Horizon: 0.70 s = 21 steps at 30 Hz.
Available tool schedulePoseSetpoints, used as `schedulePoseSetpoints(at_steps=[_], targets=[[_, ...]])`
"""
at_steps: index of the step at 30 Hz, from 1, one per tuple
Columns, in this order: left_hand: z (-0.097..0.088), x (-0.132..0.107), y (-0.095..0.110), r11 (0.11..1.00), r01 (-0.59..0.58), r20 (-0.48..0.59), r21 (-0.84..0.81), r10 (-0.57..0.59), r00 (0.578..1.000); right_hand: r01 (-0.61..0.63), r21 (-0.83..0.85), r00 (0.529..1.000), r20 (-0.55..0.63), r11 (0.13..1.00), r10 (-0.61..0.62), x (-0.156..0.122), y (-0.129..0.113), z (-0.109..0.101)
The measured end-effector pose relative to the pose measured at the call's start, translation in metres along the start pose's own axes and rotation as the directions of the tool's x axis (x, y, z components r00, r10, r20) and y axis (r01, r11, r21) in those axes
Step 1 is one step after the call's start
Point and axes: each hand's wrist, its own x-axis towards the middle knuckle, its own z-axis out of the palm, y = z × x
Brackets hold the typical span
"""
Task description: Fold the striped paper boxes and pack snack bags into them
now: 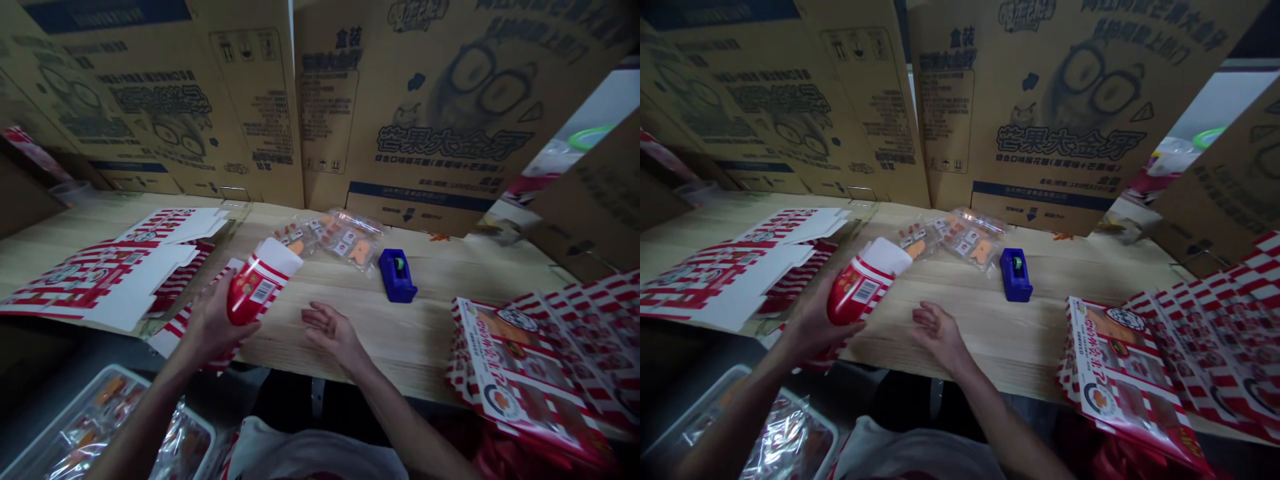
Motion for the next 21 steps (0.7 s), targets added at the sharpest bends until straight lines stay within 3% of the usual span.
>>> schedulePoseSetpoints(at_steps=[2,5,7,10,12,16,19,21], targets=[[0.011,-0.01,0.024,0.988,-0.049,-0.001,-0.146,0.05,0.999,-0.033,0.103,0.999,0.037,0.994,0.03,0.007,0.005,0.011],[0.037,-0.019,0.042,0.921,0.028,0.015,-0.389,-0.024,1.0,-0.02,0.14,0.989,-0.145,0.99,0.041,0.004,0.005,0.008],[0.053,-0.022,0.049,0.824,0.096,0.088,-0.558,-0.056,0.995,-0.014,0.171,0.967,-0.247,0.985,0.057,-0.004,0.003,-0.001],[0.071,-0.026,0.064,0.662,0.107,0.194,-0.742,0.06,0.979,-0.012,0.264,0.977,-0.203,0.964,0.068,-0.015,-0.003,-0.014],[0.079,-0.031,0.077,0.571,0.142,0.233,-0.809,0.09,0.968,0.005,0.32,0.975,-0.211,0.947,0.066,-0.019,-0.007,-0.016],[0.086,-0.041,0.097,0.423,0.299,0.321,-0.855,-0.022,0.947,0.049,0.311,0.943,-0.327,0.949,0.058,-0.019,-0.01,-0.016],[0.086,-0.044,0.101,0.277,0.375,0.381,-0.884,-0.034,0.924,0.057,0.249,0.937,-0.346,0.967,0.035,-0.017,-0.007,-0.015],[0.086,-0.045,0.099,0.133,0.453,0.45,-0.881,-0.06,0.891,0.053,0.221,0.941,-0.338,0.974,0.025,-0.017,-0.006,-0.016]])
